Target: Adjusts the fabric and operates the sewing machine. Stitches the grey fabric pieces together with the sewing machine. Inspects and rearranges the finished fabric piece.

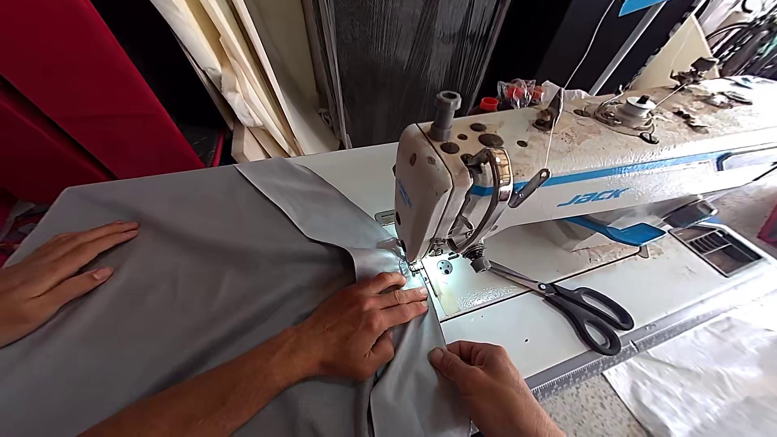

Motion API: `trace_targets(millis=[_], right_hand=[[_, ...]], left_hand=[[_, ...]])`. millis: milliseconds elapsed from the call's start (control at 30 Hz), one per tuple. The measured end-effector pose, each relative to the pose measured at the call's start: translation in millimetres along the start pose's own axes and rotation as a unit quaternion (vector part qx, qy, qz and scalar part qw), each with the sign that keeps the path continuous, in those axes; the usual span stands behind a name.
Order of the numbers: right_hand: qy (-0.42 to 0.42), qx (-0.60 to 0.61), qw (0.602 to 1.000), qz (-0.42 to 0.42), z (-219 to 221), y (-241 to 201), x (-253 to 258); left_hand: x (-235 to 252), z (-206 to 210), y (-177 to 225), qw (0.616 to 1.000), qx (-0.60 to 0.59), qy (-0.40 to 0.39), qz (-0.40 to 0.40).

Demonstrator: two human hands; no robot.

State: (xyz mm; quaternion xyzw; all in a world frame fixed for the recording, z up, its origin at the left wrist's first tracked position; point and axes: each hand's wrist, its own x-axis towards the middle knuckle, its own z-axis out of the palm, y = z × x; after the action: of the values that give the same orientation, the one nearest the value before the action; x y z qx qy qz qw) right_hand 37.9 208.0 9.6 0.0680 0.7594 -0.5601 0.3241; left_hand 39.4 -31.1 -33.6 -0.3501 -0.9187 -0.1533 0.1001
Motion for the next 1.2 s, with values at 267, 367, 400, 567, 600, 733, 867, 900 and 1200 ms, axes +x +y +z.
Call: trace_targets(millis=[267, 367, 400, 567, 600, 733, 867, 900, 1200], right_hand=[[-0.003, -0.001, 1.0, 0.002, 0, -1, 2], [-0.003, 0.0, 1.0, -0.001, 0, -1, 2], [-0.004, 0.0, 1.0, -0.001, 0, -1, 2], [-0.003, -0.014, 1.0, -0.01, -2, -1, 3], [-0.003, -0.016, 1.0, -0.01, -2, -2, 4], [-0.006, -0.022, 1.0, -0.006, -4, -3, 6], [-0.006, -0.027, 1.0, -0.01, -5, -4, 8], [-0.007, -0.028, 1.0, -0.01, -5, -5, 8], [-0.008, -0.047, 0.999, -0.002, -8, -16, 14]], left_hand=[[2, -2, -3, 1.0, -0.003, -0.013, 0.009], [2, -2, -4, 1.0, -0.001, -0.018, 0.013], [2, -2, -4, 1.0, -0.002, -0.018, 0.012], [3, -4, -1, 1.0, 0.002, -0.02, -0.001], [3, -3, -1, 1.0, 0.005, -0.02, -0.003], [2, -2, 0, 1.0, 0.012, -0.016, -0.006], [2, -1, 1, 1.0, 0.02, -0.013, -0.011], [2, -1, 1, 1.0, 0.022, -0.012, -0.012], [3, -1, 1, 0.999, 0.051, -0.001, -0.02]])
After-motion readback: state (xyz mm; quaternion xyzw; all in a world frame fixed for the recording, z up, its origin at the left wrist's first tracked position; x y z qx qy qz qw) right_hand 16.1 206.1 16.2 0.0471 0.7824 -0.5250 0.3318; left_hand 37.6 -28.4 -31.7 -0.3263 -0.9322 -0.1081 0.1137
